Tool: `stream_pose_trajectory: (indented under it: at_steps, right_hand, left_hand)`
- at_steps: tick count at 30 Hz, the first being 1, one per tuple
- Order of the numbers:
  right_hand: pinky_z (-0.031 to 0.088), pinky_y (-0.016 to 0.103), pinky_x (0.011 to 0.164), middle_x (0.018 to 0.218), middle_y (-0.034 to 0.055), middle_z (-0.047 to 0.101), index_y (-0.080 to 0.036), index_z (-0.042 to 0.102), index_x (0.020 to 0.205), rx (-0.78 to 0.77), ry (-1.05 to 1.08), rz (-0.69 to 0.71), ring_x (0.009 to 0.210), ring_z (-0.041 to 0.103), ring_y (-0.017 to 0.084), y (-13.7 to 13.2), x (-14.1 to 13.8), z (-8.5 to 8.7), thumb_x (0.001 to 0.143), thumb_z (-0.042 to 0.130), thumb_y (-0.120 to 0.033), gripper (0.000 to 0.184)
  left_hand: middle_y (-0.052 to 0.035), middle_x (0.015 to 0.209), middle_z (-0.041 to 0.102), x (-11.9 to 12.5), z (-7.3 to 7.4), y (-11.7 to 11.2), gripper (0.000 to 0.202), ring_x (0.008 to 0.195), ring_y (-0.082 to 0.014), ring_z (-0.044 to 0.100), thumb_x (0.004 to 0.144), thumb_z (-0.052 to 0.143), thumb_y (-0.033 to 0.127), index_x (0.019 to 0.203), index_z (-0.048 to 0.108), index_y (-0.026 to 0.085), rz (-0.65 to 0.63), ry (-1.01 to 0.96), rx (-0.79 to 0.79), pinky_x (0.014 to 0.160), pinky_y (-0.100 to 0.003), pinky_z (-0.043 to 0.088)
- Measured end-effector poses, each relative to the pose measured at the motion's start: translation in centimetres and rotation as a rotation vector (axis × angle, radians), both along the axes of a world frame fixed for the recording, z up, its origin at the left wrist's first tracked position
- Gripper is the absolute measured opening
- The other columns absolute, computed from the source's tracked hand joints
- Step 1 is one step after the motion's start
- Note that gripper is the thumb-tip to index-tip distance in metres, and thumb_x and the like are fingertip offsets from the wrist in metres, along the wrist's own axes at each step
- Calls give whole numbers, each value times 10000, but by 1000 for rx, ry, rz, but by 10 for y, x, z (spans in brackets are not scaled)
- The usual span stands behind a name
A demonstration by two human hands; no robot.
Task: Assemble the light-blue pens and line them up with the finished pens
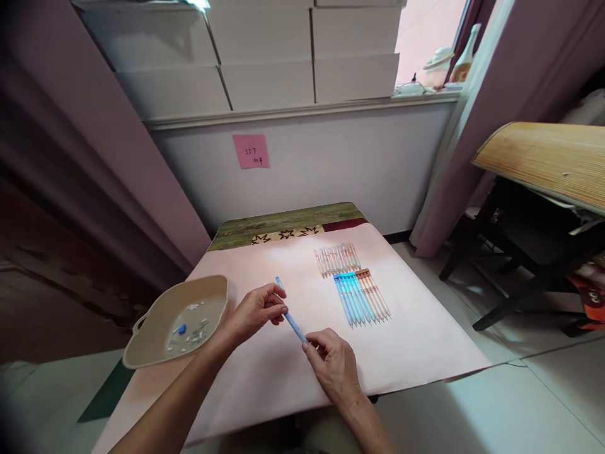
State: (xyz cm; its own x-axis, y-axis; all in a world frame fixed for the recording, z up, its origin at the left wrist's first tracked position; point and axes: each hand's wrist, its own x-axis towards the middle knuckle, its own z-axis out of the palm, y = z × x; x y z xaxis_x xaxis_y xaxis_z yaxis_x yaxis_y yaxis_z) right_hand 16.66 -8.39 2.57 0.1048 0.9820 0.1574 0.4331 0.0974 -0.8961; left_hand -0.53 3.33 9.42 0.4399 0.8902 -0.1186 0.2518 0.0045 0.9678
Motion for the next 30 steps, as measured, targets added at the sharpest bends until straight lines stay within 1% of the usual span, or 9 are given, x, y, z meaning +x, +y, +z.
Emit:
stream_pose_trajectory:
  at_steps: [3, 5, 9, 12, 16, 19, 22, 26, 30]
  right_hand:
    - [451, 242, 606, 730, 13, 663, -215, 693, 885, -29, -57, -87, 610, 603, 151, 4, 6, -4, 823, 591, -298, 146]
    - [431, 235, 595, 691, -4, 649, -208, 668, 876, -39, -134, -159, 582, 593, 141, 9, 11, -6, 815, 596, -271, 114]
    - [375, 236, 574, 687, -7, 654, -201, 635, 812, -36, -422, -265, 611, 611, 150, 26, 20, -11, 814, 604, -225, 40]
    - [335, 245, 552, 762, 17, 673, -194, 634, 816, -58, -664, -292, 641, 626, 157, 40, 25, -13, 835, 597, -208, 44]
    - [291, 260, 521, 791, 34, 673, -191, 638, 835, -133, -854, -323, 646, 633, 166, 56, 27, -10, 838, 603, -191, 35]
    - [289, 263, 529, 784, 42, 669, -185, 636, 833, -161, -901, -338, 694, 644, 181, 65, 27, -6, 824, 619, -163, 29]
    - [293, 265, 542, 788, 46, 668, -183, 631, 830, -171, -909, -352, 712, 641, 180, 74, 30, -5, 825, 611, -142, 46]
    - [282, 274, 540, 784, 40, 663, -189, 622, 818, -166, -909, -387, 683, 625, 174, 82, 35, -11, 830, 598, -131, 64]
    - [274, 280, 541, 768, 28, 648, -198, 609, 801, -113, -912, -412, 665, 609, 166, 82, 39, -19, 831, 602, -137, 68]
  left_hand:
    - [-20, 575, 650, 25, -21, 12, 222, 507, -173, 638, 636, 743, 288, 736, 584, 168, 69, -98, -53, 499, -278, 515]
    - [-30, 583, 646, 42, -38, 20, 220, 526, -171, 644, 656, 726, 315, 697, 577, 158, 117, -113, -52, 528, -292, 535]
    - [-20, 628, 648, 72, -66, 37, 176, 582, -150, 649, 713, 649, 327, 717, 604, 157, 156, -78, -32, 598, -285, 548]
    - [-5, 659, 650, 87, -78, 50, 113, 585, -129, 635, 746, 597, 271, 773, 627, 165, 148, -6, -4, 584, -248, 521]
    - [16, 591, 619, 102, -83, 66, 85, 503, -107, 567, 748, 584, 184, 793, 654, 167, 136, 172, 56, 532, -225, 451]
    - [5, 610, 638, 112, -83, 74, 85, 565, -119, 586, 740, 612, 167, 799, 672, 167, 122, 300, 110, 588, -229, 436]
    - [-15, 680, 672, 121, -83, 80, 135, 647, -140, 613, 754, 616, 186, 871, 681, 172, 101, 398, 166, 636, -235, 426]
    - [-33, 774, 700, 127, -83, 81, 211, 723, -155, 629, 791, 568, 205, 972, 674, 185, 66, 491, 239, 648, -233, 413]
    - [-40, 840, 712, 130, -81, 78, 247, 774, -167, 635, 823, 525, 229, 1029, 659, 209, 40, 553, 299, 659, -235, 409]
